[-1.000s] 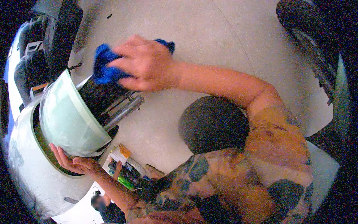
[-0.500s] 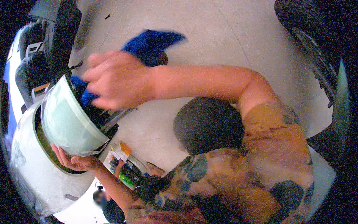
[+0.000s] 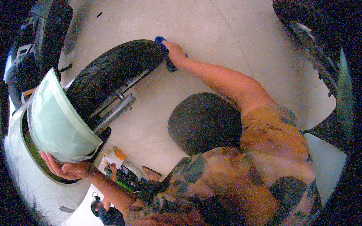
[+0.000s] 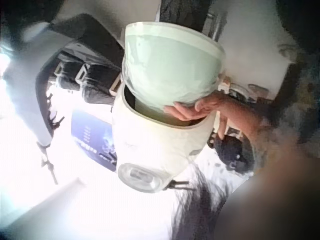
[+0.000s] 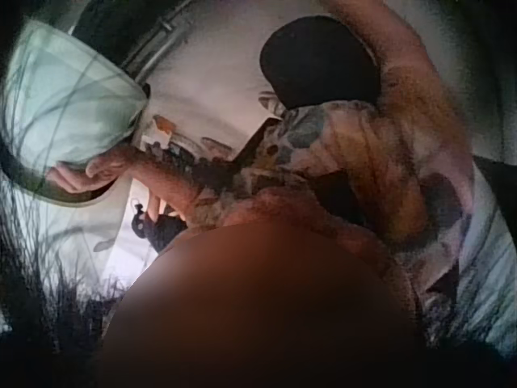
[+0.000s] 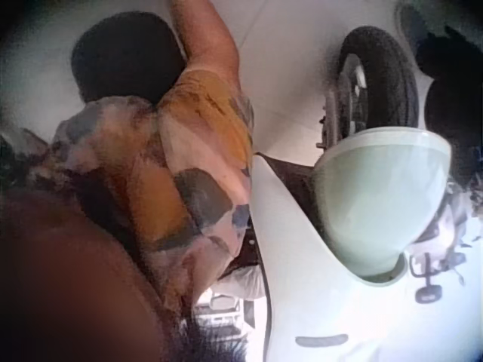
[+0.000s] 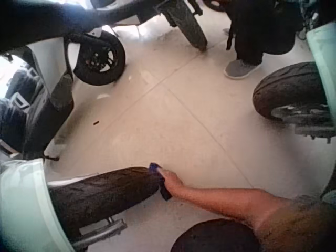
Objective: The person wipes the seat, body panels, and front wheel of a light green scooter using a blue cloth. They move items on the seat to access different areas and continue wiping various parts of the scooter.
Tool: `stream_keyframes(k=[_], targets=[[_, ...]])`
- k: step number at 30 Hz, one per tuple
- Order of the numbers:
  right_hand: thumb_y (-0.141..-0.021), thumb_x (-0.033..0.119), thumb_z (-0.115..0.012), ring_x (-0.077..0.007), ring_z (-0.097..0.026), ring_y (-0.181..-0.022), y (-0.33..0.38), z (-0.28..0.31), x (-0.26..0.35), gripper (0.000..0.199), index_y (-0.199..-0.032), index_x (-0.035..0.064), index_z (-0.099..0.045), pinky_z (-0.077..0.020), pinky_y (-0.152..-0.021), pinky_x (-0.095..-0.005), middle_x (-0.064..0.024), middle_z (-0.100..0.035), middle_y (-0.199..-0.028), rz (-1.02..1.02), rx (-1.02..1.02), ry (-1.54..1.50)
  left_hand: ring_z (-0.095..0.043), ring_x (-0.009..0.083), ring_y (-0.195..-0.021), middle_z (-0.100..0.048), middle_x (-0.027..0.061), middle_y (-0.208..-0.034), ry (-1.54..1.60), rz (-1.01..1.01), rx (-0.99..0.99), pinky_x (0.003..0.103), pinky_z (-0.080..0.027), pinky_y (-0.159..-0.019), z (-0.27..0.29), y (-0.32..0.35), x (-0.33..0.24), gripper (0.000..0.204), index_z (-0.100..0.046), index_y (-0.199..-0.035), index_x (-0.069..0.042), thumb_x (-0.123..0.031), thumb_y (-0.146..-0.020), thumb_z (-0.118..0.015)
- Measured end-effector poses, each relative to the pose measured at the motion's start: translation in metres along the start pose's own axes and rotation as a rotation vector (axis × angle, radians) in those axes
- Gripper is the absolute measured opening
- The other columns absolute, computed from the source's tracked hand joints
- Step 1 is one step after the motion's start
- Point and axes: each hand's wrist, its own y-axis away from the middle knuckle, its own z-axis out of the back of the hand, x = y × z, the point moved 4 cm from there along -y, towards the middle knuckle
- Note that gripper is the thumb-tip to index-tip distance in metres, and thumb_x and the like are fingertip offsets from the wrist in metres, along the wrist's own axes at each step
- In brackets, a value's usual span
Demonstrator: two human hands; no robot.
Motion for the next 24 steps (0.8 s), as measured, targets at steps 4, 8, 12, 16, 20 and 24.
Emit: stream_keyframes(k=[4, 8, 12, 16, 20, 24], targets=[[-0.098, 0.039, -0.046, -0.0149, -0.055, -0.077, 0.010, -0.014, -0.002, 0.040, -0.095, 0.0053, -0.068, -0.0454, -0.070, -0.0316, -0.0037, -0.063, -0.084, -0.617, -0.041, -0.479, -0.052, 0.0400, -0.124, -0.053, 0.0277, -0.132, 0.000, 0.034, 0.000, 0.052, -0.037, -0.108, 0.001, 0.005, 0.000, 0.061, -0.055, -0.121, 0.005, -0.047, -0.104, -0.029], [-0.099, 0.037, -0.045, -0.0181, -0.056, -0.079, 0.042, -0.003, 0.056, 0.043, -0.100, -0.0017, -0.064, -0.0450, -0.072, -0.0331, -0.0068, -0.064, -0.087, -0.651, -0.057, -0.465, -0.051, 0.0390, -0.124, -0.054, 0.0272, -0.132, -0.009, 0.038, -0.007, 0.052, -0.037, -0.108, 0.005, 0.011, 0.006, 0.062, -0.057, -0.121, 0.005, -0.048, -0.104, -0.028], [-0.097, 0.031, -0.050, -0.0250, -0.060, -0.086, 0.056, 0.029, 0.118, 0.036, -0.100, -0.0027, -0.063, -0.0465, -0.079, -0.0346, -0.0145, -0.064, -0.091, -0.117, -0.296, 0.053, -0.052, 0.0384, -0.123, -0.054, 0.0265, -0.132, 0.003, 0.037, -0.022, 0.051, -0.037, -0.108, 0.004, 0.006, 0.004, 0.062, -0.058, -0.121, 0.004, -0.048, -0.104, -0.028], [-0.087, 0.028, -0.061, -0.0383, -0.061, -0.095, 0.046, 0.041, 0.187, 0.030, -0.092, -0.0006, -0.067, -0.0488, -0.086, -0.0437, -0.0201, -0.065, -0.099, 0.475, -0.368, 0.183, -0.050, 0.0396, -0.125, -0.049, 0.0258, -0.136, -0.058, 0.029, 0.058, 0.052, -0.038, -0.109, 0.006, 0.004, 0.002, 0.058, -0.051, -0.124, 0.003, -0.045, -0.105, -0.024], [-0.076, 0.018, -0.067, -0.0271, -0.061, -0.085, 0.040, 0.032, 0.293, 0.014, -0.079, 0.0047, -0.070, -0.0510, -0.071, -0.0363, -0.0132, -0.068, -0.098, 0.976, -0.190, 0.380, -0.050, 0.0396, -0.125, -0.048, 0.0265, -0.137, -0.044, 0.015, 0.053, 0.052, -0.038, -0.109, 0.005, 0.005, 0.004, 0.058, -0.051, -0.124, 0.003, -0.044, -0.106, -0.024], [-0.071, 0.021, -0.068, -0.0277, -0.060, -0.075, 0.056, -0.013, 0.364, 0.013, -0.069, 0.0086, -0.065, -0.0509, -0.064, -0.0365, -0.0057, -0.067, -0.086, 1.159, 0.200, 0.226, -0.053, 0.0380, -0.122, -0.055, 0.0260, -0.131, -0.034, 0.068, -0.021, 0.051, -0.038, -0.108, 0.006, 0.007, 0.004, 0.067, -0.057, -0.121, 0.005, -0.053, -0.103, -0.029]])
